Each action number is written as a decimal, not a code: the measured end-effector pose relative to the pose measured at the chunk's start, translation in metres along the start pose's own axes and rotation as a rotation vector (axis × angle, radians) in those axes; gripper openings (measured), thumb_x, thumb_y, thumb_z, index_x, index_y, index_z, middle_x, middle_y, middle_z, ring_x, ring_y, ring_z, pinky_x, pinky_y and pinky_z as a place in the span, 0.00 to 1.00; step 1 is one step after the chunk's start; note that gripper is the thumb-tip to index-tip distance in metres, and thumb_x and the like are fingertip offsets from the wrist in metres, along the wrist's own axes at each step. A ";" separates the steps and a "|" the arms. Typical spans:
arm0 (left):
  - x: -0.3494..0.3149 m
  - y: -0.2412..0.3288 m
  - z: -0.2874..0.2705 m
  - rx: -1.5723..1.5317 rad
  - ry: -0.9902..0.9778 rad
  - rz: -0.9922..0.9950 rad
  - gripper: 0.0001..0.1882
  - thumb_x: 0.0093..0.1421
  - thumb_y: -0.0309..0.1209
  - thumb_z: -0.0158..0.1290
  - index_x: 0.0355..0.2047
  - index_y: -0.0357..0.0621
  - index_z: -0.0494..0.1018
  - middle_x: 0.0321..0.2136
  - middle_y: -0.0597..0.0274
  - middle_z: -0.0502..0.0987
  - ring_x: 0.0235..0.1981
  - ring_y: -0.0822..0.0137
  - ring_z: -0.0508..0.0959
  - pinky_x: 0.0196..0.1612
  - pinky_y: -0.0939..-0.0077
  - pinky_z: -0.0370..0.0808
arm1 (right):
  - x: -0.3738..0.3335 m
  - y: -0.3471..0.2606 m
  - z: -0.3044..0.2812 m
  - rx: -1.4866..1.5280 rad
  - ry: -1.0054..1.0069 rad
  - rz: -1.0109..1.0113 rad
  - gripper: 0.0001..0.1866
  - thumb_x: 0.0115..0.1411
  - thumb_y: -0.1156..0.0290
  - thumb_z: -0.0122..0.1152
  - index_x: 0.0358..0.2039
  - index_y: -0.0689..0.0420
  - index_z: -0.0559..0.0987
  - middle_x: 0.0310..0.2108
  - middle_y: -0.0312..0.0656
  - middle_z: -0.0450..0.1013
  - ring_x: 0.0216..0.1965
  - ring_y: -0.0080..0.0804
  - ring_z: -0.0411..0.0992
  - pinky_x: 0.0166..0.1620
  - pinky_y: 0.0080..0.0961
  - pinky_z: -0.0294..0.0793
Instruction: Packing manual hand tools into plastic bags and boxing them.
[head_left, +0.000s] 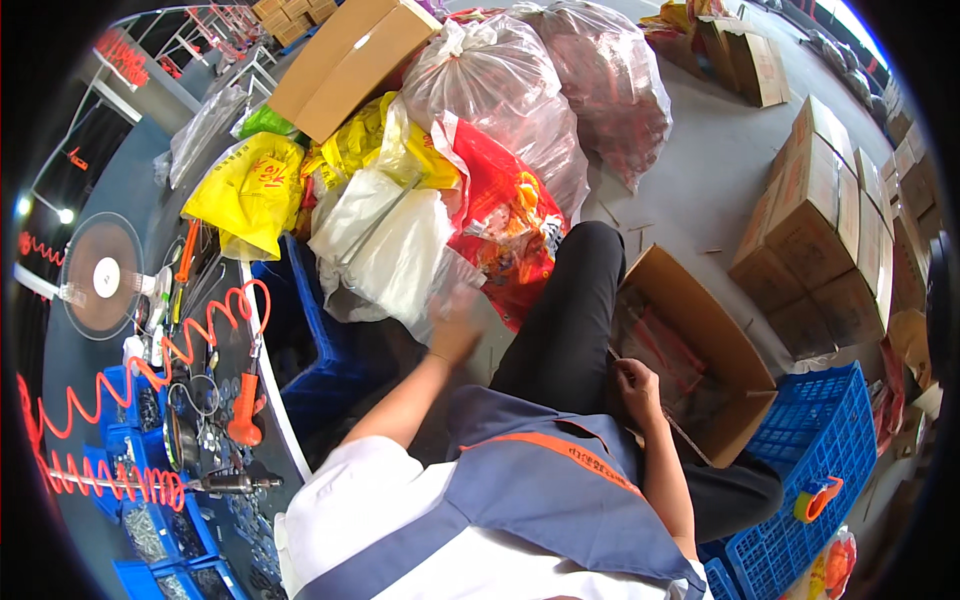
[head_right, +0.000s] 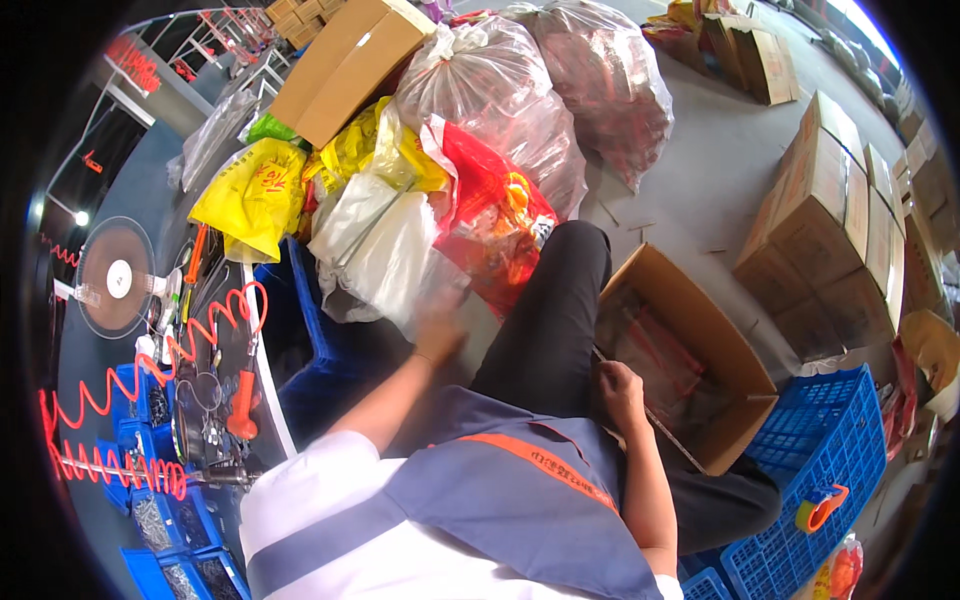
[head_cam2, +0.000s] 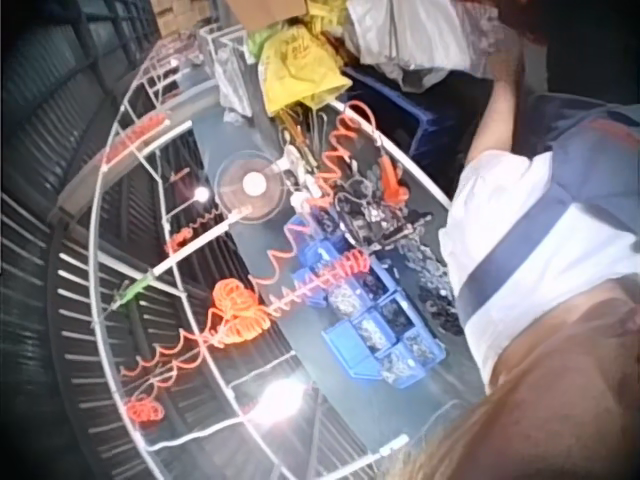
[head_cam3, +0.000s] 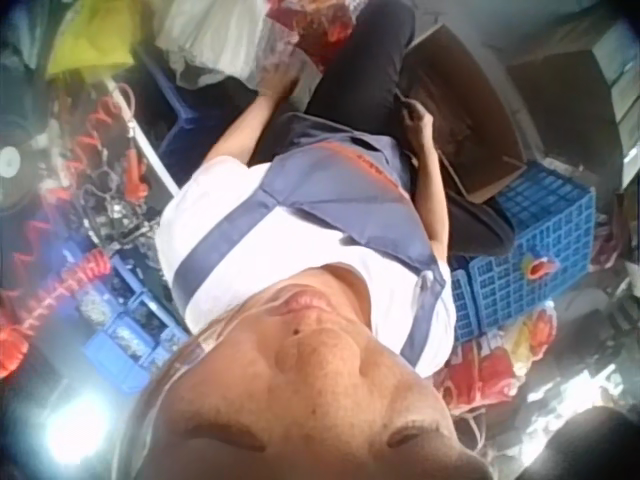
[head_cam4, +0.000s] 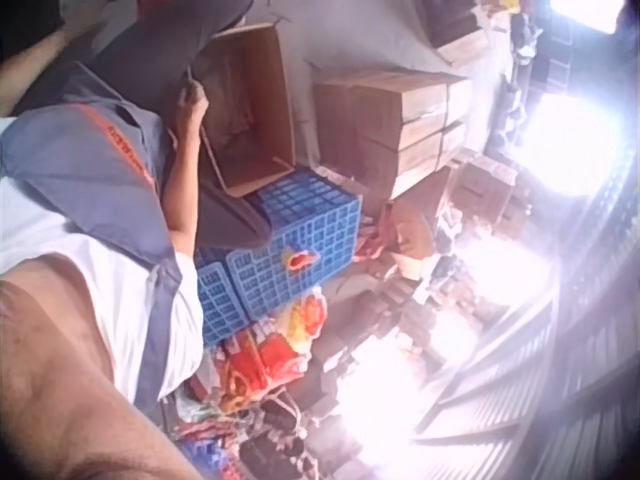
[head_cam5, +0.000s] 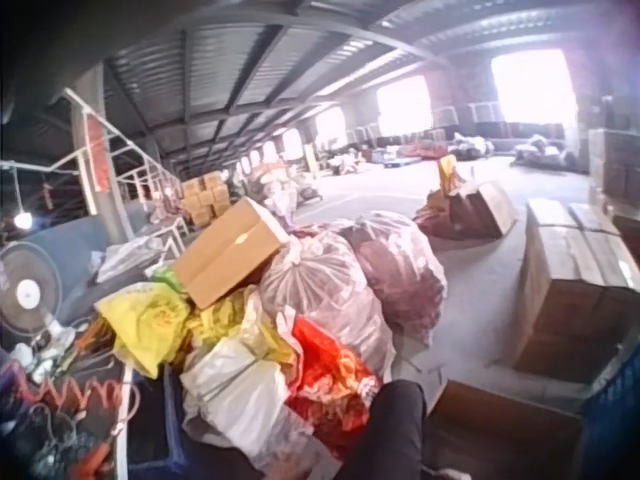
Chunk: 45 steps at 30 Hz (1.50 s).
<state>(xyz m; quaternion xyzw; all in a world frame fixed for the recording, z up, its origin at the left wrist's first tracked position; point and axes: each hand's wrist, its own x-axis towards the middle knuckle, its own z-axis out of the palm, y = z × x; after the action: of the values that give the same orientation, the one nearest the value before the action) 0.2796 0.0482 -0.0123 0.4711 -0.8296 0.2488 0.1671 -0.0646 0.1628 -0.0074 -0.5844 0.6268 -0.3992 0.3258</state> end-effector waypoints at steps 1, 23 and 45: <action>-0.022 0.005 0.011 0.012 -0.002 -0.003 0.13 0.52 0.29 0.46 0.40 0.48 0.70 0.41 0.55 0.69 0.47 0.53 0.66 0.48 0.54 0.61 | -0.002 -0.002 0.001 0.000 -0.018 0.002 0.09 0.49 0.80 0.56 0.33 0.62 0.76 0.32 0.49 0.74 0.34 0.43 0.74 0.38 0.30 0.72; -0.055 0.007 0.063 -1.470 -1.068 -1.592 0.35 0.53 0.51 0.51 0.58 0.50 0.56 0.62 0.56 0.49 0.59 0.59 0.59 0.55 0.42 0.57 | -0.015 0.023 -0.003 -0.226 -0.271 0.034 0.11 0.50 0.74 0.55 0.35 0.63 0.76 0.35 0.54 0.74 0.39 0.48 0.72 0.42 0.35 0.71; 0.133 0.091 -0.145 -1.389 -0.317 -0.273 0.17 0.57 0.38 0.54 0.28 0.31 0.74 0.24 0.51 0.75 0.27 0.58 0.75 0.30 0.69 0.69 | -0.014 -0.145 -0.053 0.164 0.560 -0.429 0.07 0.55 0.88 0.46 0.31 0.66 0.73 0.31 0.46 0.72 0.26 0.24 0.69 0.30 0.16 0.70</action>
<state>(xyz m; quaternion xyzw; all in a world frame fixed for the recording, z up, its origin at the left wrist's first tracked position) 0.1403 0.0772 0.1511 0.3859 -0.7444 -0.4297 0.3351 -0.0411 0.1832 0.1449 -0.5424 0.5209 -0.6521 0.0960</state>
